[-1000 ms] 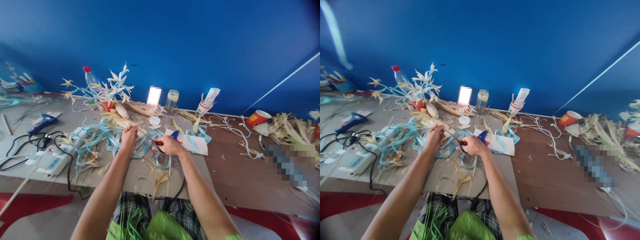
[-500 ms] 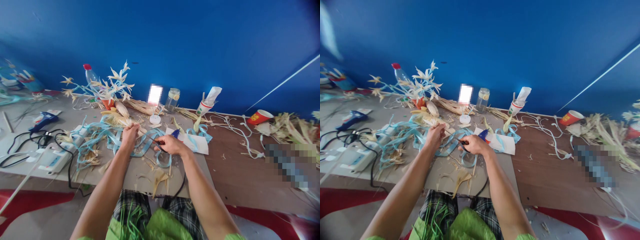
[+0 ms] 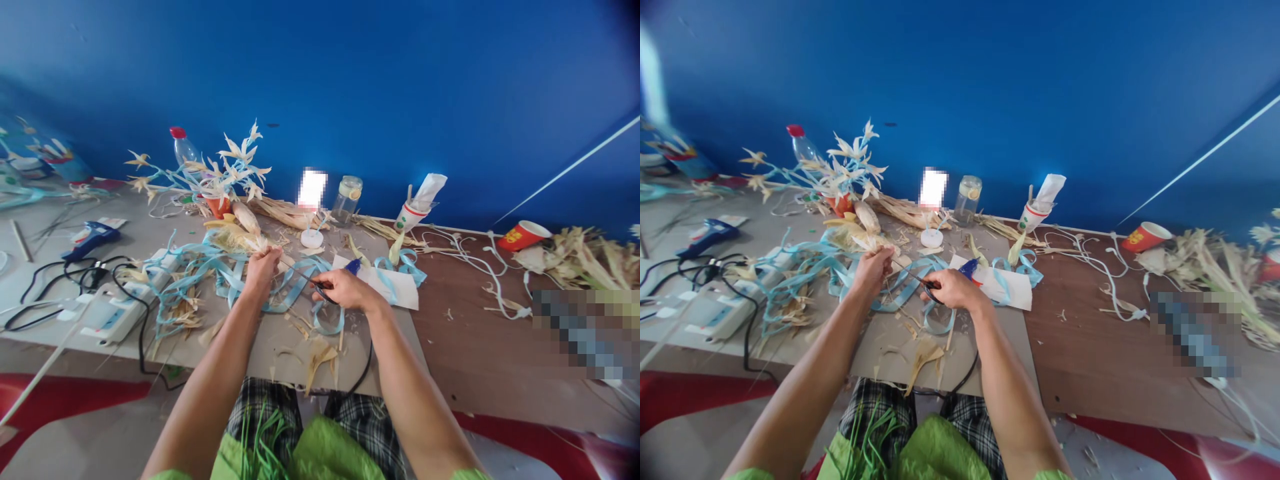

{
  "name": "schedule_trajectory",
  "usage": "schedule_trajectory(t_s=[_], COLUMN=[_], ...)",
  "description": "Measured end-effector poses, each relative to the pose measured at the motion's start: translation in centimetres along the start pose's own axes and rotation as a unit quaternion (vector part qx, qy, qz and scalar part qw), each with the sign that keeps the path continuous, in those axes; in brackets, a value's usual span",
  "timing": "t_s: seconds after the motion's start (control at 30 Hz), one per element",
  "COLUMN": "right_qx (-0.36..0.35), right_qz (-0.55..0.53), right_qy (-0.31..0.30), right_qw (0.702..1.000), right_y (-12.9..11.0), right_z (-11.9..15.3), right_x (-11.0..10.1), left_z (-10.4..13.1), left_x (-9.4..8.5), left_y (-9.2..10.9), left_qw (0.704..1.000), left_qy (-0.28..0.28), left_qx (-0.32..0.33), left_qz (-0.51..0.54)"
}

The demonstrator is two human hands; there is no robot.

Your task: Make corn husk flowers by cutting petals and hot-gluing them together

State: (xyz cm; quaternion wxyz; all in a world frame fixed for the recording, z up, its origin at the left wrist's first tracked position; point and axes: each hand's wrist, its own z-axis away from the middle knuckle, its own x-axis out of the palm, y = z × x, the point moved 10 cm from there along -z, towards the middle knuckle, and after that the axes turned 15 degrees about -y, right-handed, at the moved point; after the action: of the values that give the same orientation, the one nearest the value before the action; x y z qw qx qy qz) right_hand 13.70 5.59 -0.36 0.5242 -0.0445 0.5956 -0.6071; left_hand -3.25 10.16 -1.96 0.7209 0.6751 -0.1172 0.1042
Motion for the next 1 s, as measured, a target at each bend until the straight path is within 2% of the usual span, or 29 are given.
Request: schedule_trajectory(t_s=[0.23, 1.0], right_qx=[0.002, 0.008], right_qz=[-0.015, -0.038], right_qy=[0.004, -0.001], right_qw=[1.0, 0.999], right_y=[0.33, 0.63], right_z=[-0.07, -0.28], right_x=[0.0, 0.24], left_z=[0.05, 0.48], left_x=[0.07, 0.72], left_y=[-0.14, -0.18], left_qw=[1.0, 0.999], left_qy=[-0.004, -0.026], left_qx=[-0.005, -0.028], left_qz=[0.015, -0.027])
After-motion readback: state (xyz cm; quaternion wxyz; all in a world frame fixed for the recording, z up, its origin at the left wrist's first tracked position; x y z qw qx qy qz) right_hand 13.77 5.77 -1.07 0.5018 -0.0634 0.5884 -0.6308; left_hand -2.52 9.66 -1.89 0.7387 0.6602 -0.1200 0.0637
